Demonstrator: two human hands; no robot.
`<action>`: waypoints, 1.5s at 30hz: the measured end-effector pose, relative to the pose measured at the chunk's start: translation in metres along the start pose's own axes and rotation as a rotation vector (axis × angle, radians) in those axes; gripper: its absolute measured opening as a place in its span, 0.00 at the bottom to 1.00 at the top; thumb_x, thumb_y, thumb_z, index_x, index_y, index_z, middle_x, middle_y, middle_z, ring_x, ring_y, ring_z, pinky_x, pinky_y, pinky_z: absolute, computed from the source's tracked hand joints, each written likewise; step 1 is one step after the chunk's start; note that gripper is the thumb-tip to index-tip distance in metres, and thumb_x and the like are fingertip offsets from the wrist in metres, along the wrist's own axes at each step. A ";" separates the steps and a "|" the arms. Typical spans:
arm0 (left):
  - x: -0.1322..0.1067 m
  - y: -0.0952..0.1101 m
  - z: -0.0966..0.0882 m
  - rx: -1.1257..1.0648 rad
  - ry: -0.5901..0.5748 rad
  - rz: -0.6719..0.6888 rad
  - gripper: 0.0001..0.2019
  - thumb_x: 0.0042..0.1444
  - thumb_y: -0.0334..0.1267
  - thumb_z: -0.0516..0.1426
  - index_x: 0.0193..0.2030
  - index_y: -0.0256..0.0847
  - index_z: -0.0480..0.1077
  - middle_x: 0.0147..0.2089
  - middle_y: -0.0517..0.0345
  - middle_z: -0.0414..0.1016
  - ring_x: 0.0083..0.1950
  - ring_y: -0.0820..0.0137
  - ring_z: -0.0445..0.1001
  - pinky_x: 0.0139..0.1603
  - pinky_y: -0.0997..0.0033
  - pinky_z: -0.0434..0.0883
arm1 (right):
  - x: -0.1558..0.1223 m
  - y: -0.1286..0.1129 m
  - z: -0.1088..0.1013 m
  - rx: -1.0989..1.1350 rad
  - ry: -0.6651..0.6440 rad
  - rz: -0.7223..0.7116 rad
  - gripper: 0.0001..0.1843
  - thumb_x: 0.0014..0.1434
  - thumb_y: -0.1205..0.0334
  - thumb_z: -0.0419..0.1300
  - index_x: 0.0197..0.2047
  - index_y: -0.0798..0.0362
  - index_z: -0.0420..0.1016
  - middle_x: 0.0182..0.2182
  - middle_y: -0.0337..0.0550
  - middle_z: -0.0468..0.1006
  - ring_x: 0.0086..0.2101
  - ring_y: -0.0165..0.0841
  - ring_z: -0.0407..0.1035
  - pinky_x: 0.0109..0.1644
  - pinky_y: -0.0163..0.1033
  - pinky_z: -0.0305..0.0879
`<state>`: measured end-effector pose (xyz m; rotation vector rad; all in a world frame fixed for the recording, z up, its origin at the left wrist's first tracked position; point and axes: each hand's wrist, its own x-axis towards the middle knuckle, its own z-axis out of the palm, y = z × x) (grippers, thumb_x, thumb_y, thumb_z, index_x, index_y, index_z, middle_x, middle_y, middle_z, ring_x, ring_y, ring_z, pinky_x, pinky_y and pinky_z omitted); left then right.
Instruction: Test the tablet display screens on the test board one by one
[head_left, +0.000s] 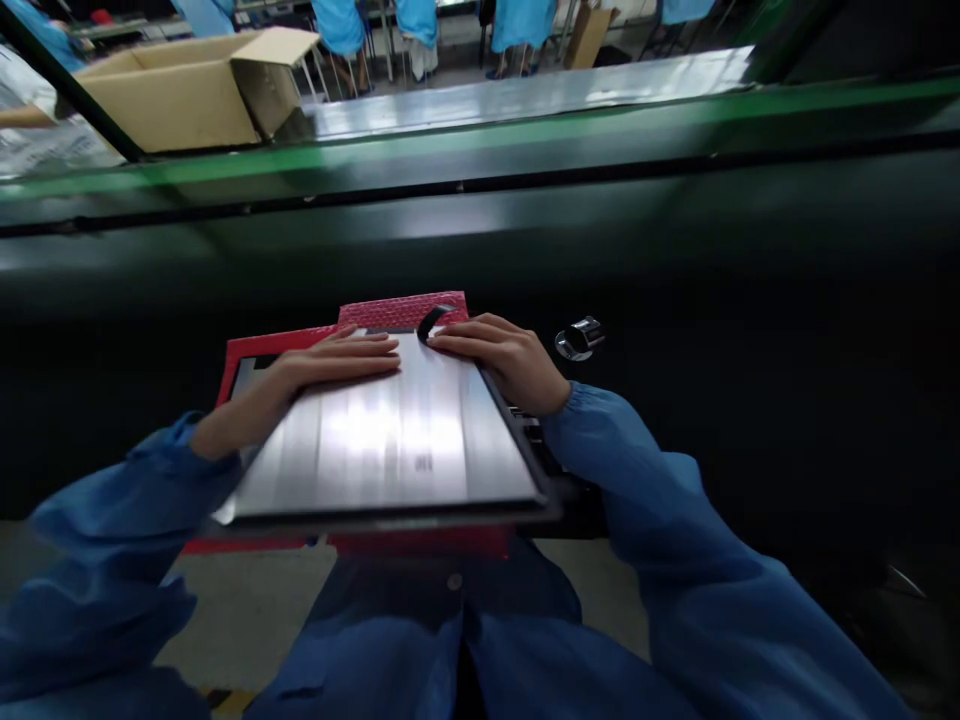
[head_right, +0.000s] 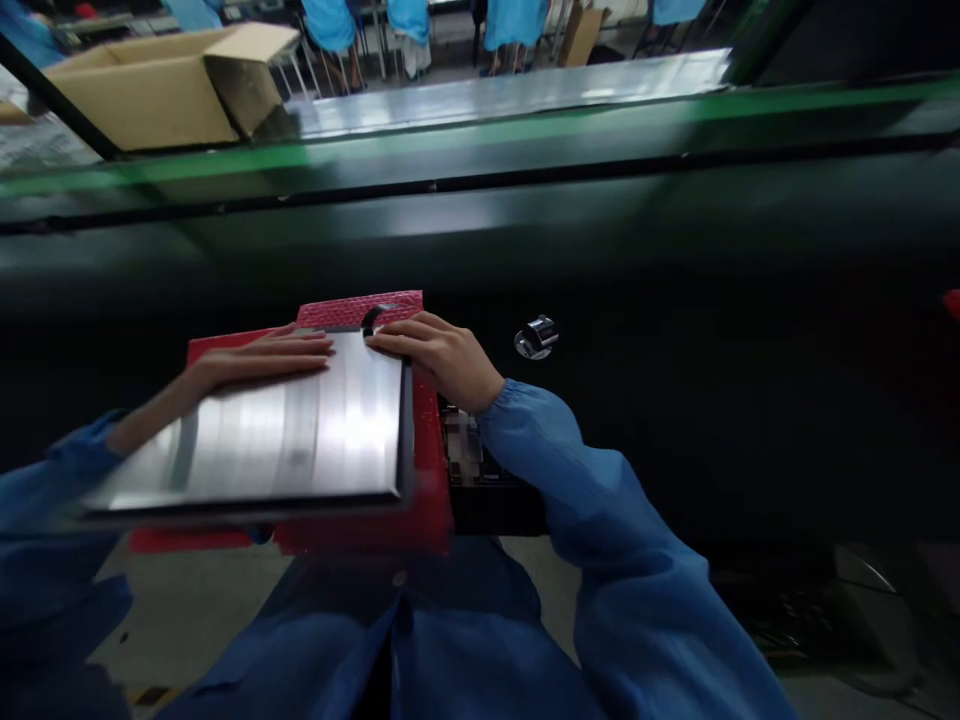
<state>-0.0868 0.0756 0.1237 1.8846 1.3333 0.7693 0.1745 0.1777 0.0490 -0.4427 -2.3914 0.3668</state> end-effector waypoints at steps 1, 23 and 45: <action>-0.002 -0.011 0.004 0.139 -0.071 0.146 0.21 0.59 0.27 0.57 0.57 0.50 0.73 0.65 0.57 0.69 0.70 0.58 0.60 0.72 0.46 0.44 | -0.001 0.004 0.005 -0.083 -0.009 -0.006 0.20 0.71 0.67 0.47 0.59 0.51 0.72 0.56 0.44 0.75 0.55 0.35 0.68 0.59 0.44 0.68; 0.068 0.007 0.096 0.141 -0.068 0.089 0.09 0.55 0.30 0.56 0.39 0.37 0.77 0.35 0.55 0.77 0.36 0.67 0.72 0.39 0.69 0.68 | -0.052 0.007 -0.003 0.835 -0.158 0.439 0.14 0.60 0.53 0.63 0.34 0.58 0.73 0.22 0.34 0.67 0.21 0.22 0.55 0.23 0.30 0.53; 0.065 0.004 0.099 0.118 -0.324 0.034 0.06 0.51 0.27 0.55 0.27 0.39 0.62 0.28 0.64 0.63 0.32 0.74 0.61 0.34 0.73 0.59 | -0.055 -0.004 0.012 0.696 -0.078 0.314 0.11 0.62 0.59 0.62 0.34 0.58 0.79 0.27 0.39 0.75 0.26 0.25 0.64 0.29 0.30 0.60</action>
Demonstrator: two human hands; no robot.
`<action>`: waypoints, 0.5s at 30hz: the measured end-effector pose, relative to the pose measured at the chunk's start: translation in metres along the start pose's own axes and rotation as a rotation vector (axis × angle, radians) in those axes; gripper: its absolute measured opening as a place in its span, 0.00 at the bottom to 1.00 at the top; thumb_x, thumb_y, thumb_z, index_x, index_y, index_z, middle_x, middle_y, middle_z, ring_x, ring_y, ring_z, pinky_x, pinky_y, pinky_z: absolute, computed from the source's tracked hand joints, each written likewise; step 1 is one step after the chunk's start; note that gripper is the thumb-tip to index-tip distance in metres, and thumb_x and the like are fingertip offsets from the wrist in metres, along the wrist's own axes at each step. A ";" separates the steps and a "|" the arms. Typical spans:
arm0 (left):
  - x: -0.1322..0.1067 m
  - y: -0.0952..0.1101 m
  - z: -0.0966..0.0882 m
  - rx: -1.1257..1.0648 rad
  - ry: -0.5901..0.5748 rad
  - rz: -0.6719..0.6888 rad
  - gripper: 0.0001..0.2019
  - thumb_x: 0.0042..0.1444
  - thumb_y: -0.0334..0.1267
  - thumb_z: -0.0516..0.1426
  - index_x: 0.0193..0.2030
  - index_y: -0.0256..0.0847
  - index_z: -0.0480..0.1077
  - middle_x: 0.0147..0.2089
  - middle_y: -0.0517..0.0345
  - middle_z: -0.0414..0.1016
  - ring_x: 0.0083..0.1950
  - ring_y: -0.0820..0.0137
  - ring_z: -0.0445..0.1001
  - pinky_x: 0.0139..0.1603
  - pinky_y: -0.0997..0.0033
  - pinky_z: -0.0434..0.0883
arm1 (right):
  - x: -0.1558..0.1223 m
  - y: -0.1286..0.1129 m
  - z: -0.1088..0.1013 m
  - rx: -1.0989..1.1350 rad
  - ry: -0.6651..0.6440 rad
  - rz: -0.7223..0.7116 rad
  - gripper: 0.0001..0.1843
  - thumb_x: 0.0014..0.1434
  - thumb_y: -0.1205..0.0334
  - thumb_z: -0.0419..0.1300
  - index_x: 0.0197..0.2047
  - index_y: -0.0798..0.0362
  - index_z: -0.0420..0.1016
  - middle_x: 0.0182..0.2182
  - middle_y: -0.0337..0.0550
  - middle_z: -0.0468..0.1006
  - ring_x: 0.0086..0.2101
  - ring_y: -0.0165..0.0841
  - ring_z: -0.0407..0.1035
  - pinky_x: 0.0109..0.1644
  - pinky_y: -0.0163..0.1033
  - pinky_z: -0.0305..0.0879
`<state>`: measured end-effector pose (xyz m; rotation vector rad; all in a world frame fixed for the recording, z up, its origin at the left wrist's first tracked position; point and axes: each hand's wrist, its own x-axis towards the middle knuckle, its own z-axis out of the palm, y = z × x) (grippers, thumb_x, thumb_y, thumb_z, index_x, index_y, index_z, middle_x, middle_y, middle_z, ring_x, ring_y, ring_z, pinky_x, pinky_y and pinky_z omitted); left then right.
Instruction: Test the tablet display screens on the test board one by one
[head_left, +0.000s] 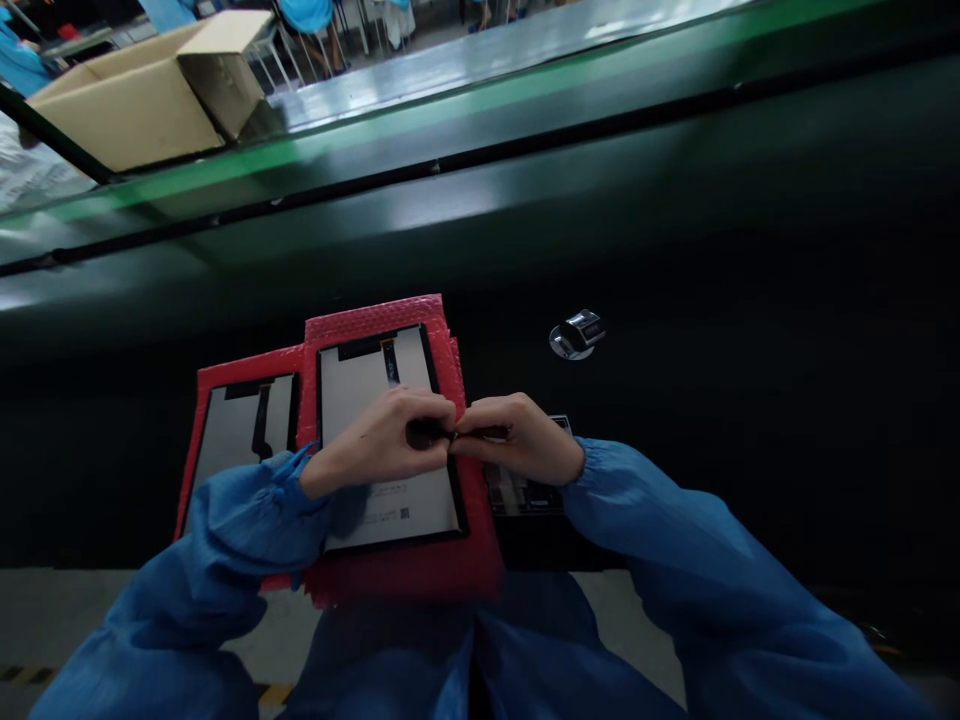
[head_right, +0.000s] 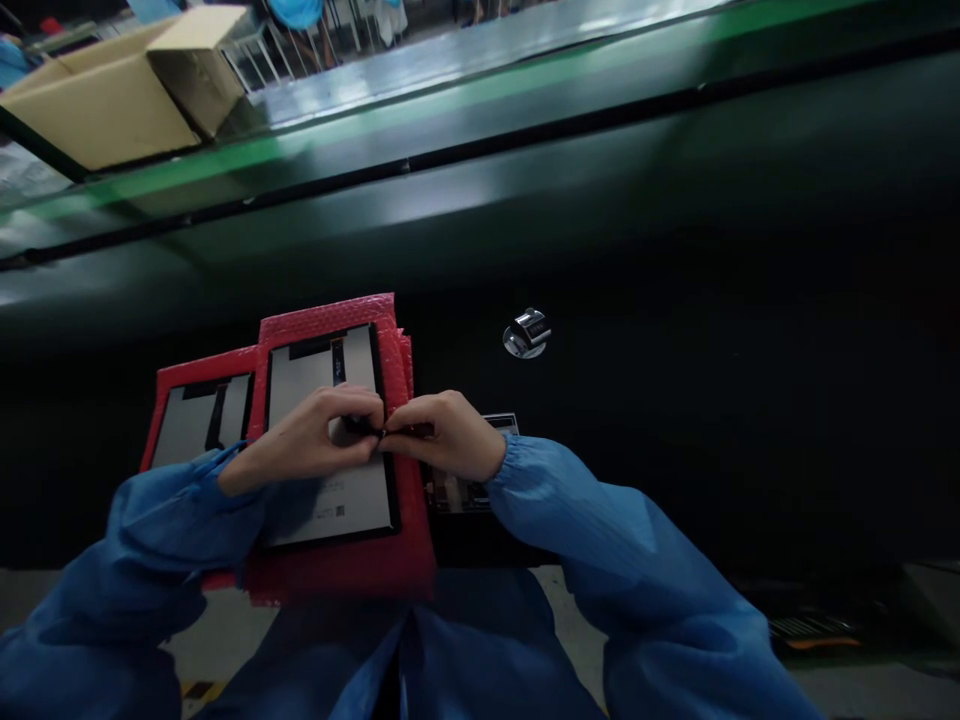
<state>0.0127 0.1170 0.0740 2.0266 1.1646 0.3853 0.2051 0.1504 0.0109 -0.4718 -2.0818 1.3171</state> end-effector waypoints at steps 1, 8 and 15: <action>-0.001 -0.001 0.000 -0.002 -0.007 0.002 0.06 0.51 0.27 0.55 0.27 0.39 0.62 0.28 0.64 0.63 0.32 0.74 0.62 0.34 0.73 0.60 | 0.000 0.000 0.000 -0.004 -0.006 0.000 0.11 0.62 0.59 0.62 0.34 0.58 0.79 0.27 0.39 0.75 0.26 0.25 0.65 0.30 0.30 0.61; -0.006 -0.003 -0.004 0.017 0.021 0.028 0.04 0.55 0.30 0.54 0.30 0.38 0.66 0.29 0.63 0.67 0.33 0.73 0.64 0.38 0.73 0.61 | 0.001 -0.004 -0.001 0.016 0.010 0.027 0.09 0.61 0.60 0.62 0.36 0.58 0.80 0.28 0.41 0.77 0.26 0.26 0.66 0.29 0.30 0.62; -0.010 -0.004 -0.001 0.009 0.090 0.011 0.04 0.53 0.29 0.54 0.31 0.37 0.69 0.31 0.61 0.72 0.34 0.73 0.67 0.41 0.72 0.63 | 0.001 -0.011 -0.005 -0.066 0.033 -0.004 0.07 0.62 0.65 0.60 0.35 0.58 0.79 0.29 0.42 0.78 0.27 0.26 0.68 0.31 0.31 0.63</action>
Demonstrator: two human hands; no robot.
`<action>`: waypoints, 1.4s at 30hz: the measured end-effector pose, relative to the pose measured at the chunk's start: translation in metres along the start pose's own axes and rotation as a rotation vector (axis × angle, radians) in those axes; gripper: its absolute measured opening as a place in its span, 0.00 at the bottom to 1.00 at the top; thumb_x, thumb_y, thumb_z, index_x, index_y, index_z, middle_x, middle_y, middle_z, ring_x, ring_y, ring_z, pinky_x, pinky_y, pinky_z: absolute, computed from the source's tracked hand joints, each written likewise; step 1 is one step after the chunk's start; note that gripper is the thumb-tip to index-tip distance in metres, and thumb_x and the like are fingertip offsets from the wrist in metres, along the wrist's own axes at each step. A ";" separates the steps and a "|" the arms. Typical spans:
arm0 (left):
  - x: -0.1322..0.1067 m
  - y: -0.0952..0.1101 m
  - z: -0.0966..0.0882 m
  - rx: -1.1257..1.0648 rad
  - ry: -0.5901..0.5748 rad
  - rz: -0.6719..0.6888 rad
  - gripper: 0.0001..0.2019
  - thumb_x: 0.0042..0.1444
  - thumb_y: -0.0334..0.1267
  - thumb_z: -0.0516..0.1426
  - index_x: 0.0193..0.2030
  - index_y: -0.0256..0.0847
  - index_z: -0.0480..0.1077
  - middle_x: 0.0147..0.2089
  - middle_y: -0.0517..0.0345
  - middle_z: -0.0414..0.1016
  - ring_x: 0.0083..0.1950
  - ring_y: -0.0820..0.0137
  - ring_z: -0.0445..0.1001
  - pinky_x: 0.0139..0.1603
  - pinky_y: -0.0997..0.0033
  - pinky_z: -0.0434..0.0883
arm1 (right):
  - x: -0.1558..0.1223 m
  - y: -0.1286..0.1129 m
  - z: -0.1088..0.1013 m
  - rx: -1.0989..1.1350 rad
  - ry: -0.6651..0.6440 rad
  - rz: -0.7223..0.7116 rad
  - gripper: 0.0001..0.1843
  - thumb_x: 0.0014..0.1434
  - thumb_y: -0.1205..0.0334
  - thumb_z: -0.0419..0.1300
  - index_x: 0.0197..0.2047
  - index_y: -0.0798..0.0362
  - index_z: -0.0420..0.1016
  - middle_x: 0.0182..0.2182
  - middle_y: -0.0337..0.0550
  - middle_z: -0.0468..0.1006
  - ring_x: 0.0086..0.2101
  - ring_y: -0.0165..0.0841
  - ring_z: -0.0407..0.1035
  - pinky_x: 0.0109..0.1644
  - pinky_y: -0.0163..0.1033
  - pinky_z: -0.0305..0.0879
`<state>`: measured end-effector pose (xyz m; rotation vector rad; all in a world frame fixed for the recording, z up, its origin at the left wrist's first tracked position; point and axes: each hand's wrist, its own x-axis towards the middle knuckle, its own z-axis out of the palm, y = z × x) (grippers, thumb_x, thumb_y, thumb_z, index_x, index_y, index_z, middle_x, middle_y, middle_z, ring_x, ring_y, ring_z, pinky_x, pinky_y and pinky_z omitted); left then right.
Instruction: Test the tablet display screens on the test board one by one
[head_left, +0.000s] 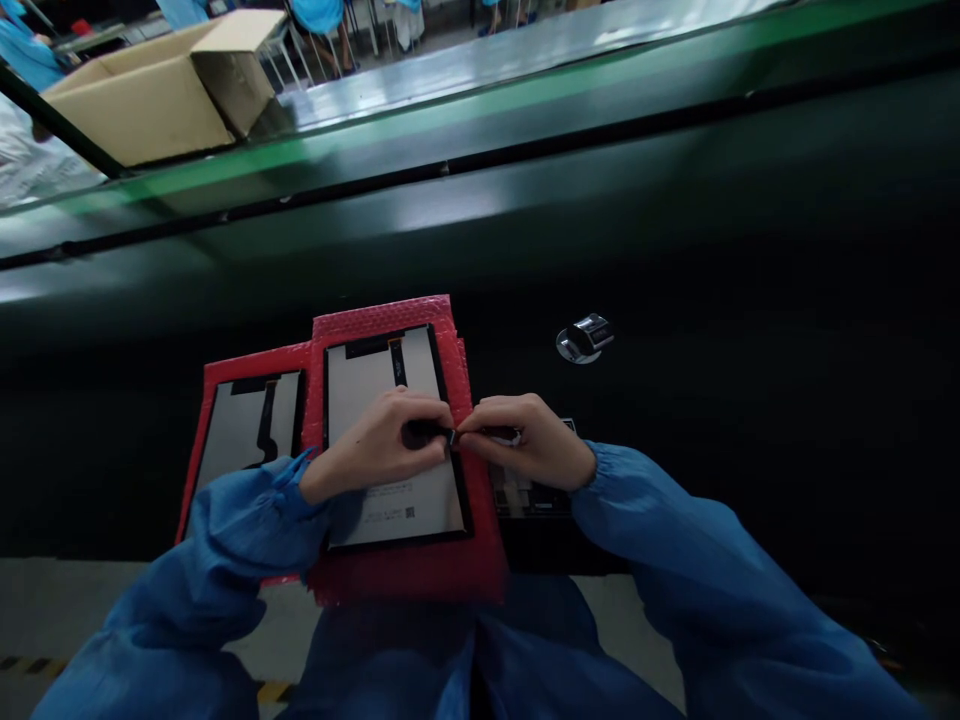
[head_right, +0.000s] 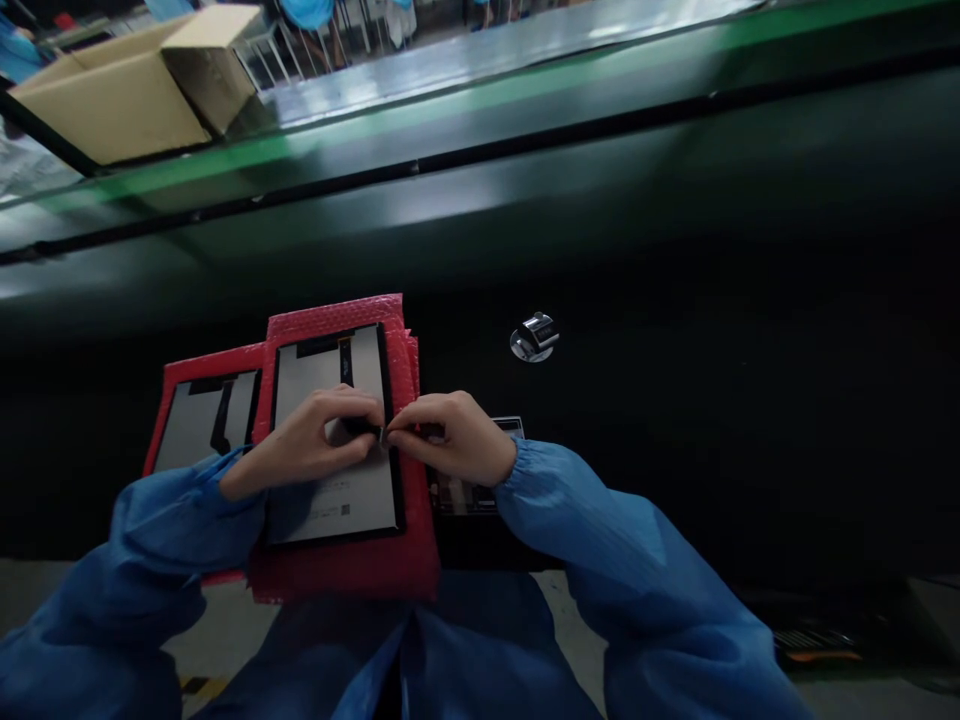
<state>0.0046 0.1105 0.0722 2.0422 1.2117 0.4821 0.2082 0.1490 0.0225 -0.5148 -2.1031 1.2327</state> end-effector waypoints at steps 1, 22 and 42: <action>0.000 0.000 0.001 -0.009 -0.002 0.002 0.03 0.53 0.29 0.54 0.31 0.37 0.69 0.31 0.61 0.71 0.34 0.73 0.67 0.40 0.72 0.63 | 0.000 0.000 0.000 -0.003 0.003 -0.005 0.07 0.62 0.65 0.60 0.35 0.58 0.79 0.28 0.42 0.78 0.27 0.26 0.68 0.31 0.31 0.62; 0.002 -0.004 0.005 -0.026 -0.076 0.018 0.04 0.56 0.30 0.53 0.30 0.40 0.63 0.30 0.63 0.67 0.35 0.71 0.65 0.45 0.68 0.60 | 0.000 0.001 0.007 0.027 0.021 0.004 0.08 0.61 0.64 0.60 0.34 0.57 0.79 0.29 0.43 0.79 0.27 0.27 0.69 0.31 0.32 0.64; -0.106 -0.065 -0.023 0.203 0.266 -0.828 0.20 0.60 0.56 0.46 0.40 0.43 0.68 0.40 0.50 0.78 0.42 0.55 0.76 0.41 0.60 0.68 | -0.011 0.078 -0.093 0.142 0.894 0.581 0.21 0.50 0.55 0.65 0.47 0.53 0.76 0.47 0.53 0.78 0.39 0.38 0.73 0.25 0.36 0.67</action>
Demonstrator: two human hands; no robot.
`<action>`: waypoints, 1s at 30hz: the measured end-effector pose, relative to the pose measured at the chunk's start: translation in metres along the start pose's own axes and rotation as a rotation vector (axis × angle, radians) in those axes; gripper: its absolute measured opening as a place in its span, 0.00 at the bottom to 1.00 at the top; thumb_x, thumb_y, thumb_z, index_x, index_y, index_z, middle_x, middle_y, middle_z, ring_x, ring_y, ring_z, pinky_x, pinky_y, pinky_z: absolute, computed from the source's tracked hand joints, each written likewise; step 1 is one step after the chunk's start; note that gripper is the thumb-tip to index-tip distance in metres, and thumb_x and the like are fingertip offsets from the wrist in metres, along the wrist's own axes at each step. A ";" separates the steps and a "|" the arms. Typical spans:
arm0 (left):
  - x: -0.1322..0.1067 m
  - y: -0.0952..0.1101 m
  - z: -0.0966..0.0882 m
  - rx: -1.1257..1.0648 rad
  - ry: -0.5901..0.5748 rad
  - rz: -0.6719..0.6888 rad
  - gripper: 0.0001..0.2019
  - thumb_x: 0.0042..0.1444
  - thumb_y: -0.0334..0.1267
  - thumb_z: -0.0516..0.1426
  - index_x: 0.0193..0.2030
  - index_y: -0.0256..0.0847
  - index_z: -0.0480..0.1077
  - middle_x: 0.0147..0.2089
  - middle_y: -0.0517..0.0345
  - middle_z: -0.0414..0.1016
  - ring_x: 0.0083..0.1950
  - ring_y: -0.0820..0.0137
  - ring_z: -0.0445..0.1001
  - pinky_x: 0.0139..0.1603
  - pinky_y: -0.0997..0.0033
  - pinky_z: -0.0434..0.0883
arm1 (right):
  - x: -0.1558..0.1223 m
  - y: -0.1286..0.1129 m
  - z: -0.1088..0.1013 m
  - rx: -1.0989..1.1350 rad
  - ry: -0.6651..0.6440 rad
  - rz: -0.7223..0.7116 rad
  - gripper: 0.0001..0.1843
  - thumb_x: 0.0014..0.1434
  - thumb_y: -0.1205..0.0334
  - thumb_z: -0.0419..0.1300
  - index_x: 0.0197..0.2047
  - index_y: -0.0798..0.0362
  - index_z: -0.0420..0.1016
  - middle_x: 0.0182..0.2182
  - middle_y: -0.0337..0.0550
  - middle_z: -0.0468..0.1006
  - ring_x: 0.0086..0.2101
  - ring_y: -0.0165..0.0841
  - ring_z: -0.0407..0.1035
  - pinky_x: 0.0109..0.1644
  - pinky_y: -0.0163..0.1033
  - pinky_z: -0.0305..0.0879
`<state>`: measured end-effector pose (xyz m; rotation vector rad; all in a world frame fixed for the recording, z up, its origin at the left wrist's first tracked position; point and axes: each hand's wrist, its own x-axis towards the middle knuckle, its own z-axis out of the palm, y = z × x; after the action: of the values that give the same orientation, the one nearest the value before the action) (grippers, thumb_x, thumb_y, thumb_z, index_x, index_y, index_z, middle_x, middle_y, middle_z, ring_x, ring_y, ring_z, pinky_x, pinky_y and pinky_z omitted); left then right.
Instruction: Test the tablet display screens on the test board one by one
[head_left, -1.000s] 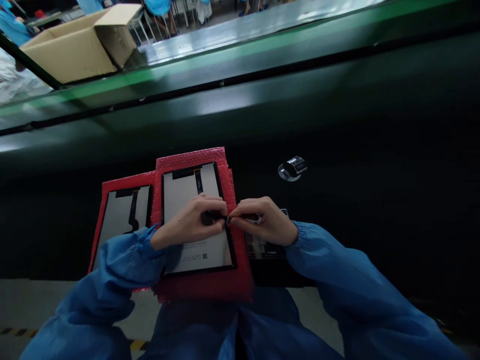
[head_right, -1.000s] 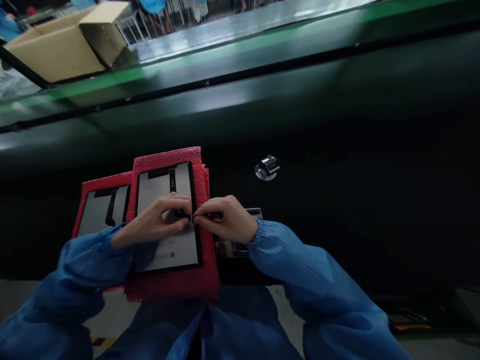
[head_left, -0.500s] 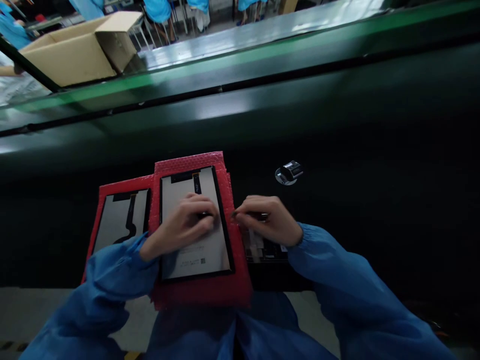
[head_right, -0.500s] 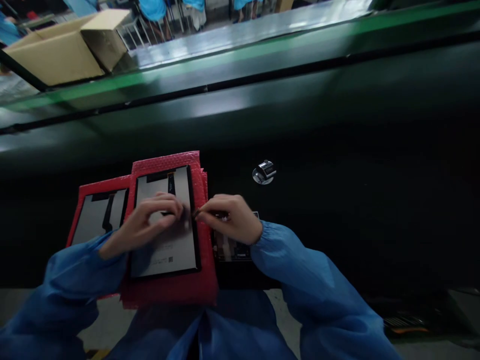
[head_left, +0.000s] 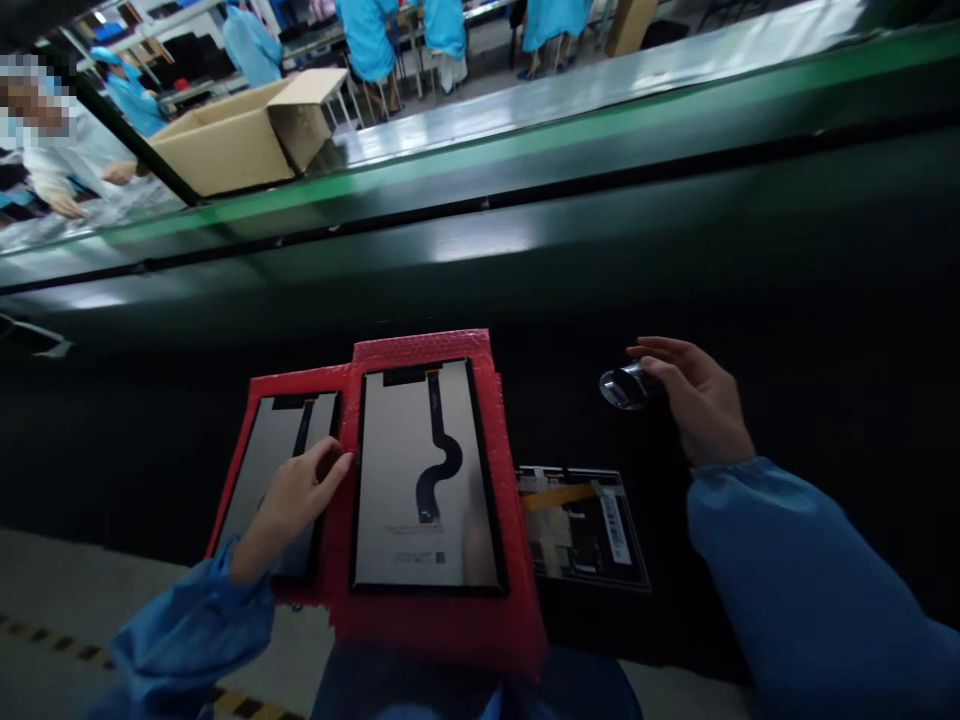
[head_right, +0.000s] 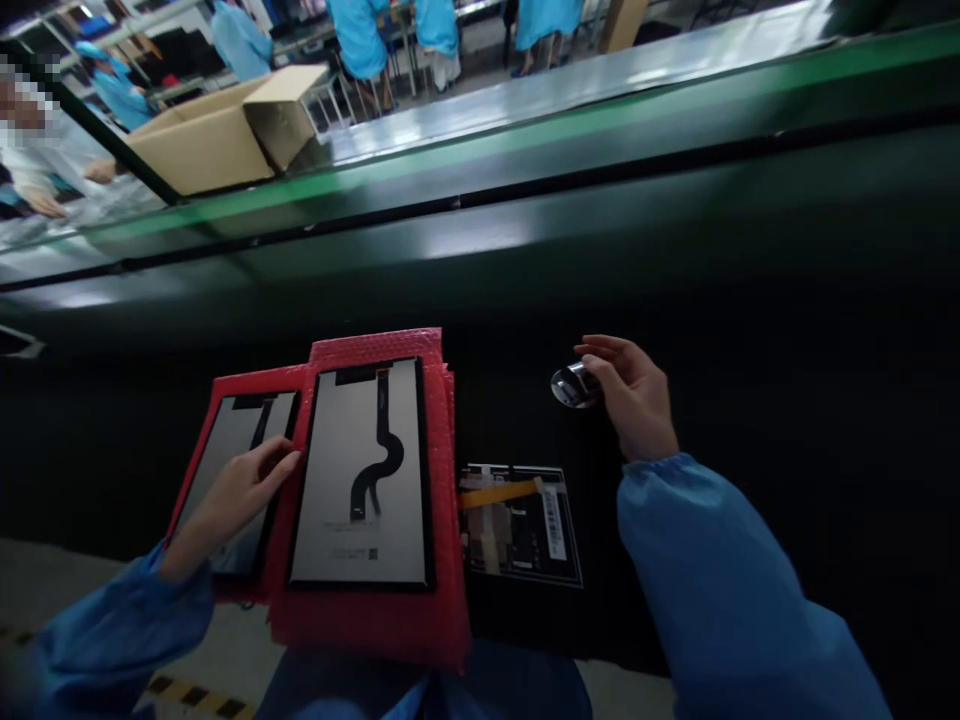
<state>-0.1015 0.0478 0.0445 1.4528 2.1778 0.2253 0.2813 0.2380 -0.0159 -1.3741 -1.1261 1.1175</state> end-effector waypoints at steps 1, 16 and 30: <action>0.000 0.000 0.001 -0.061 0.023 -0.004 0.20 0.60 0.57 0.48 0.41 0.43 0.68 0.40 0.51 0.78 0.42 0.56 0.76 0.42 0.60 0.68 | -0.001 -0.001 0.002 0.006 0.017 -0.007 0.21 0.48 0.56 0.66 0.46 0.53 0.76 0.47 0.54 0.78 0.38 0.38 0.73 0.25 0.36 0.67; -0.022 -0.065 -0.028 -0.585 0.176 -0.144 0.24 0.51 0.62 0.59 0.38 0.43 0.63 0.30 0.62 0.71 0.30 0.69 0.71 0.30 0.73 0.68 | -0.014 -0.001 0.001 -0.105 0.347 -0.327 0.09 0.44 0.62 0.61 0.32 0.48 0.74 0.36 0.49 0.78 0.36 0.41 0.73 0.45 0.51 0.68; -0.006 -0.124 -0.073 0.001 0.306 -0.286 0.15 0.49 0.52 0.57 0.34 0.42 0.70 0.29 0.54 0.74 0.32 0.59 0.72 0.31 0.66 0.63 | -0.059 -0.010 0.018 -0.694 -1.026 -0.509 0.23 0.55 0.52 0.66 0.54 0.46 0.73 0.39 0.45 0.79 0.41 0.41 0.73 0.51 0.53 0.69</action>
<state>-0.2372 0.0014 0.0591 1.1472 2.5983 0.3640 0.2544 0.1825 -0.0038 -0.8179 -2.6197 1.0814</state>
